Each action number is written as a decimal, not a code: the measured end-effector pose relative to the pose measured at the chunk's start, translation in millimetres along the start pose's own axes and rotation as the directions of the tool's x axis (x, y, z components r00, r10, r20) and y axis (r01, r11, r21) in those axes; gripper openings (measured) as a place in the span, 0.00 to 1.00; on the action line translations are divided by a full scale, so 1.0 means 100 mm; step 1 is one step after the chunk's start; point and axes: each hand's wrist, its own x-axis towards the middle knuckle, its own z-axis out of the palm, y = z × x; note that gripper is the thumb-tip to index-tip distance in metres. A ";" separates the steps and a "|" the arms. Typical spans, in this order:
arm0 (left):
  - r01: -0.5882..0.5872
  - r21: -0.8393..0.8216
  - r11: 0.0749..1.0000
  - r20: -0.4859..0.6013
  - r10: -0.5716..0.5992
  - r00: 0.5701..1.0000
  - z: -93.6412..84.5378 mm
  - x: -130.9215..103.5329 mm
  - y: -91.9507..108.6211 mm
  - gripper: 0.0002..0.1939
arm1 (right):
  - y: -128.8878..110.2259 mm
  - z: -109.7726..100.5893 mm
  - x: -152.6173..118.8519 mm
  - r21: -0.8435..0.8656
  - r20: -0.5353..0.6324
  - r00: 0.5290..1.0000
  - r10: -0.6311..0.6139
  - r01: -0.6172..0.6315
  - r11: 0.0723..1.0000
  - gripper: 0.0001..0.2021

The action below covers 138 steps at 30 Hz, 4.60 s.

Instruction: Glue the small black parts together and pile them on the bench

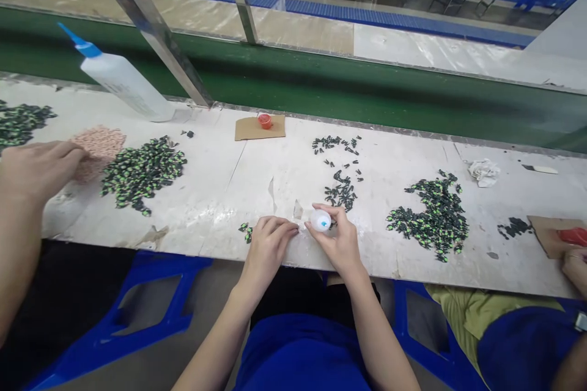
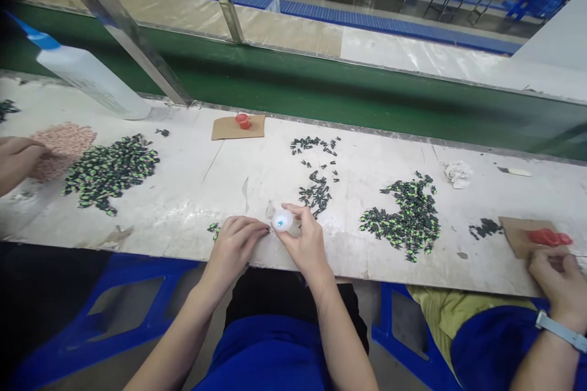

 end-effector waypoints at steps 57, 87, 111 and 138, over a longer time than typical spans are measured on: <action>0.154 -0.051 0.987 0.063 -0.151 0.987 -0.07 0.01 -0.03 0.05 | 0.08 -0.17 -0.23 0.113 -0.083 0.958 0.274 -0.264 0.958 0.15; 0.140 -0.272 0.952 0.057 -0.130 0.990 -0.02 -0.05 0.12 0.06 | 0.32 -0.44 -0.04 -0.391 -0.100 0.990 -0.101 0.054 0.919 0.11; 0.174 -0.531 0.830 -0.098 -0.264 0.959 0.02 0.15 0.64 0.05 | -0.38 -0.21 -0.21 0.324 -0.132 0.948 0.290 -0.235 0.916 0.13; 0.253 -0.548 0.797 0.033 -0.282 0.959 -0.25 0.17 0.79 0.08 | -0.35 -0.45 -0.18 0.008 0.042 0.959 -0.280 0.280 0.960 0.10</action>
